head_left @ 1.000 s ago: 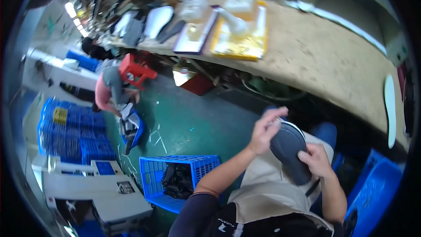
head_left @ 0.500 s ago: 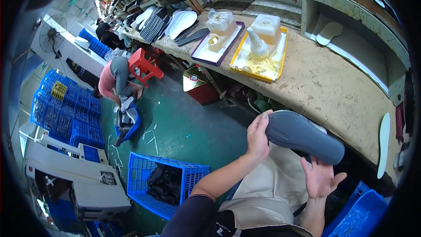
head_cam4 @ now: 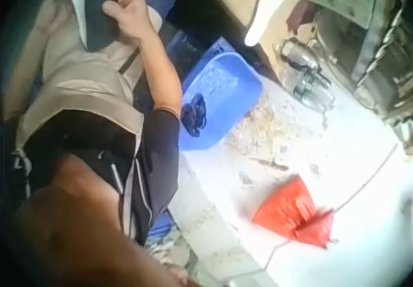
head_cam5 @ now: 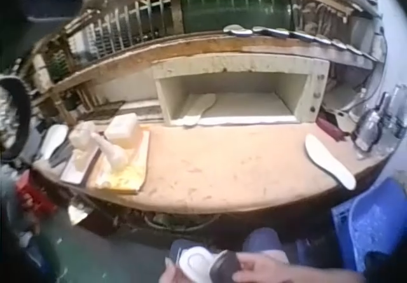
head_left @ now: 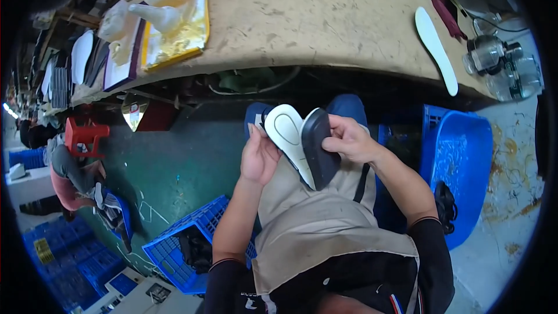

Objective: Assembling shoes by manually fitting insoles and attaching uppers to the soles.

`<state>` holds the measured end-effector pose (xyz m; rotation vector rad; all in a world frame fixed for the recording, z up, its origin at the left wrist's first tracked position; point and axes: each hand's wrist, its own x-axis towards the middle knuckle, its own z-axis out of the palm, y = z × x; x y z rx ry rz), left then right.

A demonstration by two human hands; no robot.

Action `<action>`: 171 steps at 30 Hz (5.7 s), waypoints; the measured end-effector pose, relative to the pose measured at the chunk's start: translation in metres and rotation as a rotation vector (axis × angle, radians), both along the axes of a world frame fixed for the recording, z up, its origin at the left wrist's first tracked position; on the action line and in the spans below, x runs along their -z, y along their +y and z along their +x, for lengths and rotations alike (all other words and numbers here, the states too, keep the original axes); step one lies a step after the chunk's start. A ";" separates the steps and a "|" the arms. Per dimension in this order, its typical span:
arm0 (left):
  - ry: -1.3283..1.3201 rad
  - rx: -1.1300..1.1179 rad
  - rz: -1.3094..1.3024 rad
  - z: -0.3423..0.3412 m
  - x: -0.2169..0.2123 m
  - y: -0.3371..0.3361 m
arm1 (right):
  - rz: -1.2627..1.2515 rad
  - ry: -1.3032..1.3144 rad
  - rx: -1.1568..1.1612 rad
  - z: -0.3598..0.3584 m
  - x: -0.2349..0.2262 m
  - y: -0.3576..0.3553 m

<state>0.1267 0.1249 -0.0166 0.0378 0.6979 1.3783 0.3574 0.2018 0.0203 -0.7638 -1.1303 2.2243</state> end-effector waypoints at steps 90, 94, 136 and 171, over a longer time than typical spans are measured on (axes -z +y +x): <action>1.981 -0.066 0.765 0.058 -0.122 0.078 | 0.438 0.129 0.528 -0.037 -0.050 -0.013; 2.205 -0.082 0.683 0.069 -0.109 0.076 | 0.376 0.120 0.524 -0.049 -0.034 -0.028; 1.056 0.176 -0.013 0.051 0.053 0.013 | -0.065 -0.196 0.079 -0.022 0.082 -0.034; 0.317 -0.053 0.304 0.028 -0.004 0.043 | 0.519 -0.189 0.661 -0.028 -0.034 0.050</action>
